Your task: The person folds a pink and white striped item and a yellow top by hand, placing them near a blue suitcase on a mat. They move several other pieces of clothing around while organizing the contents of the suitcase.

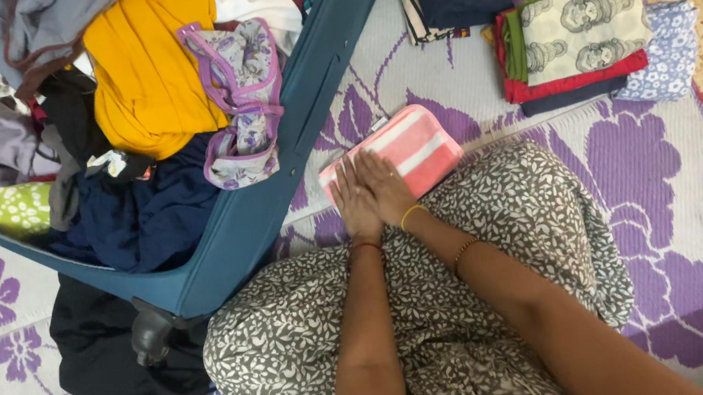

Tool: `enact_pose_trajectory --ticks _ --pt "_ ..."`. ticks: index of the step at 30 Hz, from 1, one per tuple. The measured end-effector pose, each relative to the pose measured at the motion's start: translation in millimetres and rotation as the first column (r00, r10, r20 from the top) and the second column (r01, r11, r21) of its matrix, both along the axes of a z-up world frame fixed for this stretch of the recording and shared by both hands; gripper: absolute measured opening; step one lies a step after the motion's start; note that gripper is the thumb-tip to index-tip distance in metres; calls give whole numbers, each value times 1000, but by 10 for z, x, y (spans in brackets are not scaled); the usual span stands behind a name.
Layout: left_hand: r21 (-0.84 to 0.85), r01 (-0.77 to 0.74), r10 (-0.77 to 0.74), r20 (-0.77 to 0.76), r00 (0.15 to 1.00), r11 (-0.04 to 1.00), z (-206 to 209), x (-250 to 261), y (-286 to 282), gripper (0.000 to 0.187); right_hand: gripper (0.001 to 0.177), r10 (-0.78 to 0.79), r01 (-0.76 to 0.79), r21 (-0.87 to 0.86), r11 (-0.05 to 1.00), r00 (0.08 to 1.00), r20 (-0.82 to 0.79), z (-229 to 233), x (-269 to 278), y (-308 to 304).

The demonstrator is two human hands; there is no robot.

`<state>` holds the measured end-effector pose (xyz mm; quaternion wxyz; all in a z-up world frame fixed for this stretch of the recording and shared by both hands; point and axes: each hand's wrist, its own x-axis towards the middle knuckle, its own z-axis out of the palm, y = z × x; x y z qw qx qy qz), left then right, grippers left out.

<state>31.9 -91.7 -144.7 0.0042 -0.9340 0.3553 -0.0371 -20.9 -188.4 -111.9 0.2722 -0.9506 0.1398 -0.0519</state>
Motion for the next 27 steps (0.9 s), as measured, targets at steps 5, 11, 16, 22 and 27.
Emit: enact_pose_trajectory --ticks 5,11,16,22,27 --pt "-244 -21 -45 -260 965 970 94 -4 -47 65 71 -21 16 -66 998 997 -75 2 -30 -47" --pt "-211 -50 -8 -263 965 976 11 -6 -67 64 70 -65 52 -152 987 994 -83 62 -45 -87" --pt "-315 -81 -15 -290 957 946 -12 -29 -58 60 71 -100 90 -212 973 994 -38 7 -66 -134" --pt "-374 -68 -28 -247 969 925 86 -18 -38 66 72 -132 121 -266 956 991 -23 -85 -61 -177" --pt "-387 -115 12 -259 966 915 192 -31 -12 72 76 -182 174 -285 942 983 0 -127 -54 -230"
